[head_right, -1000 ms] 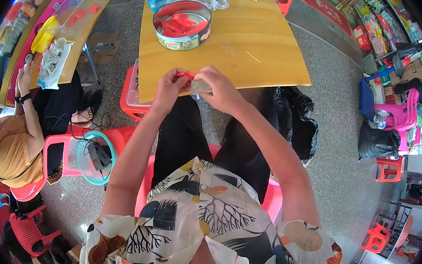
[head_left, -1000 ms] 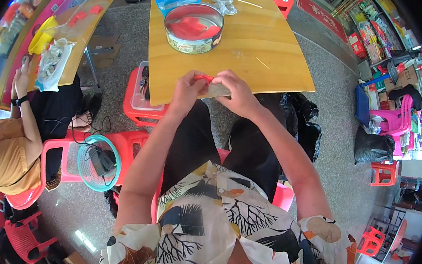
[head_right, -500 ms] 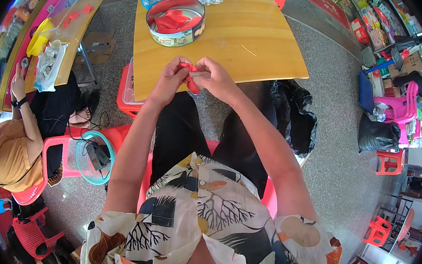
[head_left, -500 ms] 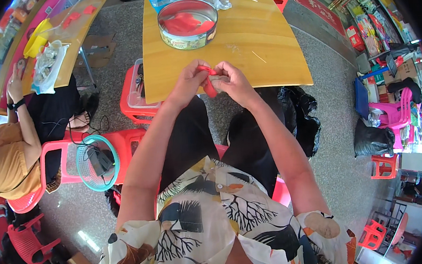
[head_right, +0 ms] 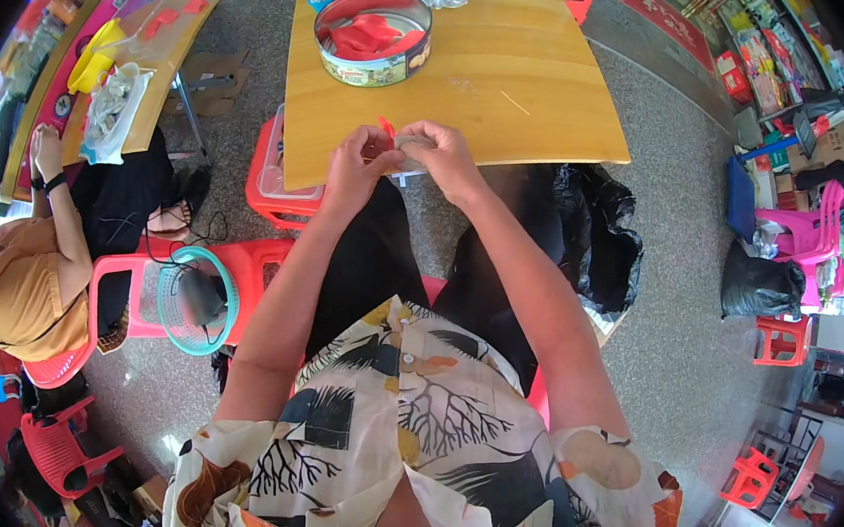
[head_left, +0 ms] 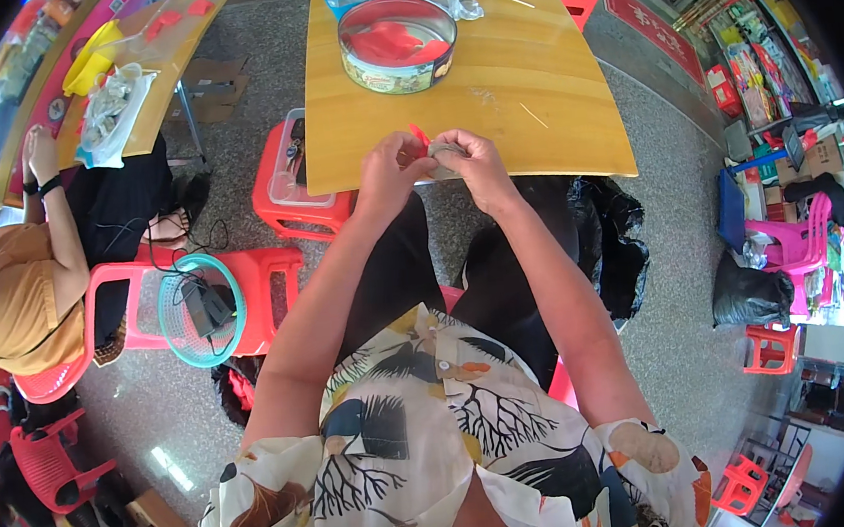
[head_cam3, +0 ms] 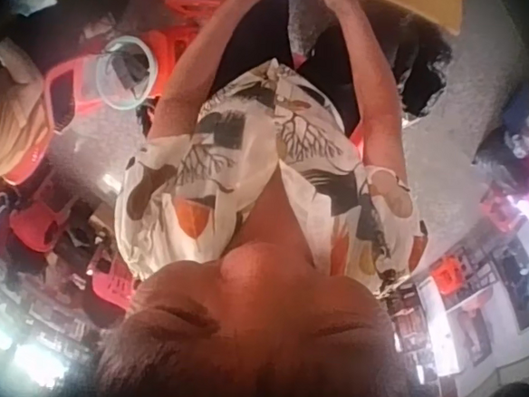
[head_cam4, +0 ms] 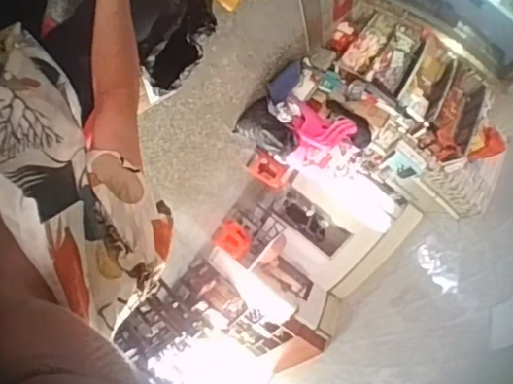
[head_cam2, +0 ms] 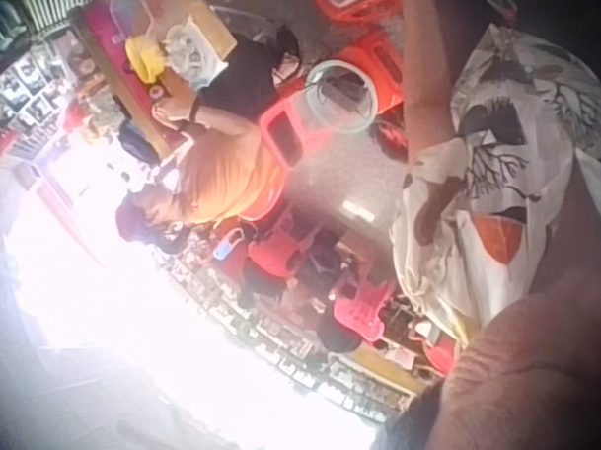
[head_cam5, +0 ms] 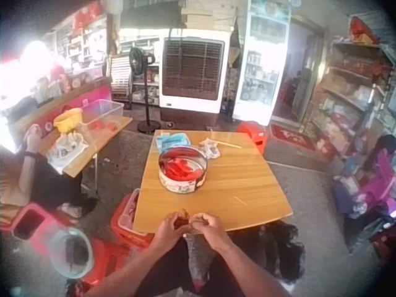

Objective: The person sits at a table and repeatedly wraps small white items in red paper. They pick up a white item, fold it into a red sheet, and place the finished bundle into a metal tin. The process is repeated multiple times throughout the clip.

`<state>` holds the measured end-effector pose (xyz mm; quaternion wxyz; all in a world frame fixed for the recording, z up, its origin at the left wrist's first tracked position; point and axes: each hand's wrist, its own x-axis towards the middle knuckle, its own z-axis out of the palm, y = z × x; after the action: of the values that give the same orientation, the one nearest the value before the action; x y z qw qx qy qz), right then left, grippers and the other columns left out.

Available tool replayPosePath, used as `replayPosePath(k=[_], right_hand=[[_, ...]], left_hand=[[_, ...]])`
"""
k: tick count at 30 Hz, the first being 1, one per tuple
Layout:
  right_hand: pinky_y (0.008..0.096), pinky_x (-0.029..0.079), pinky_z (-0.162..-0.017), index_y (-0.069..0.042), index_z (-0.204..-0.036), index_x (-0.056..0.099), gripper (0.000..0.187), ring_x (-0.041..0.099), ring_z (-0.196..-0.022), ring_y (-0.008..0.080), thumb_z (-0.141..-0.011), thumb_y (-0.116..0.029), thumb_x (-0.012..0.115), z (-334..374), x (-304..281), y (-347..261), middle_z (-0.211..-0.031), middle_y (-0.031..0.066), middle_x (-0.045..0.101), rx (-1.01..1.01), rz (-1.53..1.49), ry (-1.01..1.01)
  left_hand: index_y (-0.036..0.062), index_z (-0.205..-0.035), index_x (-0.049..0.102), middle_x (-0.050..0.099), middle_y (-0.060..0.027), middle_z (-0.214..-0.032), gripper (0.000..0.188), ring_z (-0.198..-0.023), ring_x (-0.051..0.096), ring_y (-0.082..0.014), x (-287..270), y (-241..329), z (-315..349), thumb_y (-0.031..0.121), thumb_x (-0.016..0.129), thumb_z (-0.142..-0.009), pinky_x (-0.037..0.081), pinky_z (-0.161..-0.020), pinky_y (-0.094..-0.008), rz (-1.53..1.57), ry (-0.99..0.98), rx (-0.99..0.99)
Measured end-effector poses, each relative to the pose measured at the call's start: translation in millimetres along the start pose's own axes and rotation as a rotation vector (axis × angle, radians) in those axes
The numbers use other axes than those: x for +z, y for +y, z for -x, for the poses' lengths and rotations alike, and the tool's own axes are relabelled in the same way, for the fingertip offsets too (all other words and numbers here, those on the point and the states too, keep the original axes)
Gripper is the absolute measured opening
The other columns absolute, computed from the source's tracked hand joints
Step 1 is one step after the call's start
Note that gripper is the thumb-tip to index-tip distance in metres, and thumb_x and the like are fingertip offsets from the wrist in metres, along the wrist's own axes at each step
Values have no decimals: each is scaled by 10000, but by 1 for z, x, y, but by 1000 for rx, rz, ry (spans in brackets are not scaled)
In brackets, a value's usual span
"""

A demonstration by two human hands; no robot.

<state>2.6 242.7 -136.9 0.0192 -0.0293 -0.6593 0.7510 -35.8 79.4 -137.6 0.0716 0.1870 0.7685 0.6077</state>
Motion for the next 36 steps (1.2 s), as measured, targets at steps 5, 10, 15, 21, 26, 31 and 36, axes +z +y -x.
replayPosePath(k=[5, 10, 15, 21, 26, 31, 36], right_hand=[[254, 486, -757, -27, -985, 636, 152, 606, -811, 96, -840, -60, 668, 1, -9, 4, -886, 32, 647, 49, -35, -47], [255, 478, -773, -36, -1009, 604, 170, 598, -831, 92, -848, -51, 655, 1, -12, -6, -908, 25, 637, 79, -89, -90], [251, 472, -773, -44, -1003, 588, 155, 586, -839, 80, -857, -41, 640, -1, -11, -11, -920, 19, 633, 14, 10, -120], [242, 468, -770, -39, -982, 586, 126, 578, -843, 76, -863, -36, 626, 0, -5, -4, -902, 16, 622, -58, 44, 6], [241, 465, -785, -49, -995, 575, 116, 565, -848, 68, -886, -21, 607, 0, 8, -1, -919, -4, 594, -66, 13, 10], [259, 469, -769, -45, -976, 548, 124, 563, -836, 85, -870, -45, 613, -4, 9, 4, -901, 17, 584, -5, -181, 77], [273, 476, -766, -59, -977, 544, 129, 569, -837, 89, -869, -32, 609, -2, 8, 8, -915, 18, 579, 66, -315, 67]], left_hand=[[-14, -931, 624, 660, -66, -794, 198, -702, 644, -133, -7, -8, -6, 62, 737, -788, 510, -632, -276, 58, -140, -49], [-2, -907, 635, 644, -36, -770, 122, -689, 611, -85, -4, -5, -7, 46, 705, -819, 485, -612, -239, 75, -85, -32], [-9, -918, 638, 642, -40, -770, 118, -664, 594, -75, -13, 7, -10, 51, 694, -833, 486, -607, -226, -79, -167, -20], [5, -924, 643, 641, -25, -760, 93, -649, 599, -79, -12, 3, -13, 64, 648, -853, 478, -578, -229, 57, -26, -123], [3, -940, 616, 633, -35, -778, 141, -639, 601, -92, -5, 0, -15, 129, 632, -879, 482, -579, -220, 46, 104, -152], [0, -935, 603, 628, -35, -778, 189, -638, 597, -92, -3, -3, -11, 179, 649, -895, 471, -579, -213, 282, 53, -216], [-18, -938, 632, 642, -40, -785, 174, -653, 590, -76, -5, -22, -6, 143, 668, -883, 463, -577, -209, 209, -64, -142]])
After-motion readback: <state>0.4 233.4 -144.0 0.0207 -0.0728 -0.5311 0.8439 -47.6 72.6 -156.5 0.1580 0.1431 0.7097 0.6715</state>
